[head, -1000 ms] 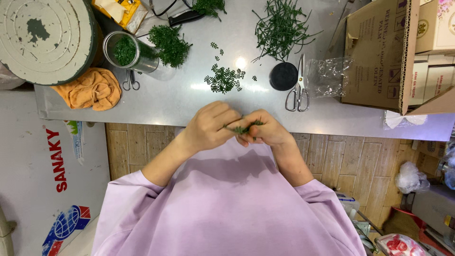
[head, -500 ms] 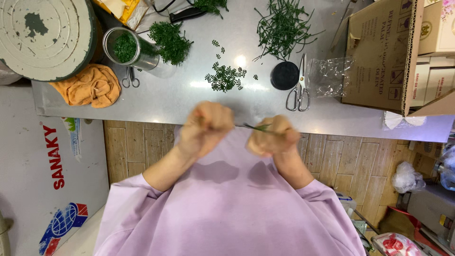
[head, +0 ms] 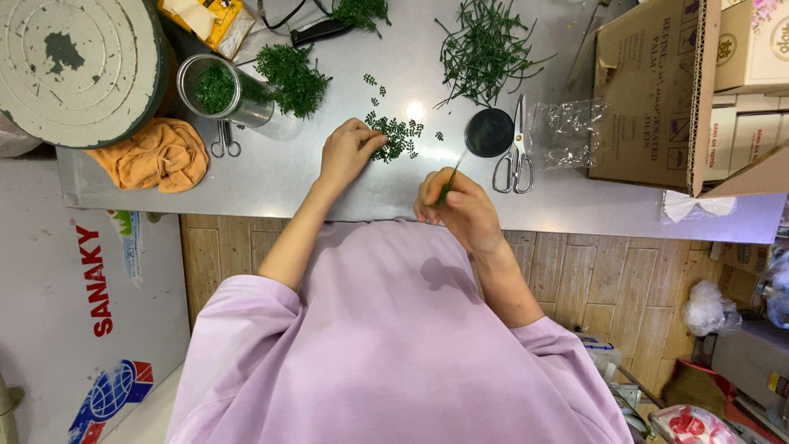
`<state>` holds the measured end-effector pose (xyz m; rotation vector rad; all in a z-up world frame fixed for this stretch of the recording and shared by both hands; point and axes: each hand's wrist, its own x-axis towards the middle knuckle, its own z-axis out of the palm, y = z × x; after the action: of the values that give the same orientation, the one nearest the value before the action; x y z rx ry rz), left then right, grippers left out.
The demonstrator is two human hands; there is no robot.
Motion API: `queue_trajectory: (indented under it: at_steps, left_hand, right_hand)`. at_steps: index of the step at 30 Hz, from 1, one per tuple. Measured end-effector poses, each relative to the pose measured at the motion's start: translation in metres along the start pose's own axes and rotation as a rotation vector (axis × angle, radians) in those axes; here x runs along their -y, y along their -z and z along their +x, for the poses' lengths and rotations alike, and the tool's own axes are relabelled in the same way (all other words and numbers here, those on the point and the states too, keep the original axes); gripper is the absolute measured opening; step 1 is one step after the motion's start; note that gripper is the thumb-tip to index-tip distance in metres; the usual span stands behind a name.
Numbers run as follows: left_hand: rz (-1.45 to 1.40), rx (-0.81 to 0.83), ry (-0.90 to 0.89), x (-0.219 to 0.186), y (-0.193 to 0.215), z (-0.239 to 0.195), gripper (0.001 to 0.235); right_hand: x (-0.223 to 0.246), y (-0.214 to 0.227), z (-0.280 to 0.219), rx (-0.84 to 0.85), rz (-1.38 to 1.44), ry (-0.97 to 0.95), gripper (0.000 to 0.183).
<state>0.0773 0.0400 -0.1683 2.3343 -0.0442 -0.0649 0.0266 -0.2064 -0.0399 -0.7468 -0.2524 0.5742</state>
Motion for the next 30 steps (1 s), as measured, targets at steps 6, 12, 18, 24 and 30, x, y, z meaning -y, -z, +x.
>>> queue_trajectory:
  at_steps: [6,12,18,24,30]
  left_hand:
    - [-0.069,-0.101,-0.019,-0.015,0.010,0.003,0.017]
    - [-0.751,0.243,-0.321,-0.094,0.062,-0.019,0.027]
    - [-0.419,0.200,-0.358,-0.142,0.090,-0.032,0.022]
    - [-0.361,0.042,-0.353,-0.140,0.094,-0.031,0.007]
    - [-0.251,0.132,-0.547,-0.142,0.105,-0.024,0.026]
  right_hand:
    - [-0.005,0.007,-0.005,-0.180,-0.419,-0.086,0.026]
    - [-0.004,0.001,0.011,-0.285,-0.475,-0.070,0.037]
    - [0.003,0.002,0.015,-0.290,-0.502,-0.047,0.023]
    - [0.016,-0.001,0.017,-0.288,-0.684,-0.204,0.017]
    - [0.010,0.003,0.018,-0.280,-0.621,-0.163,0.013]
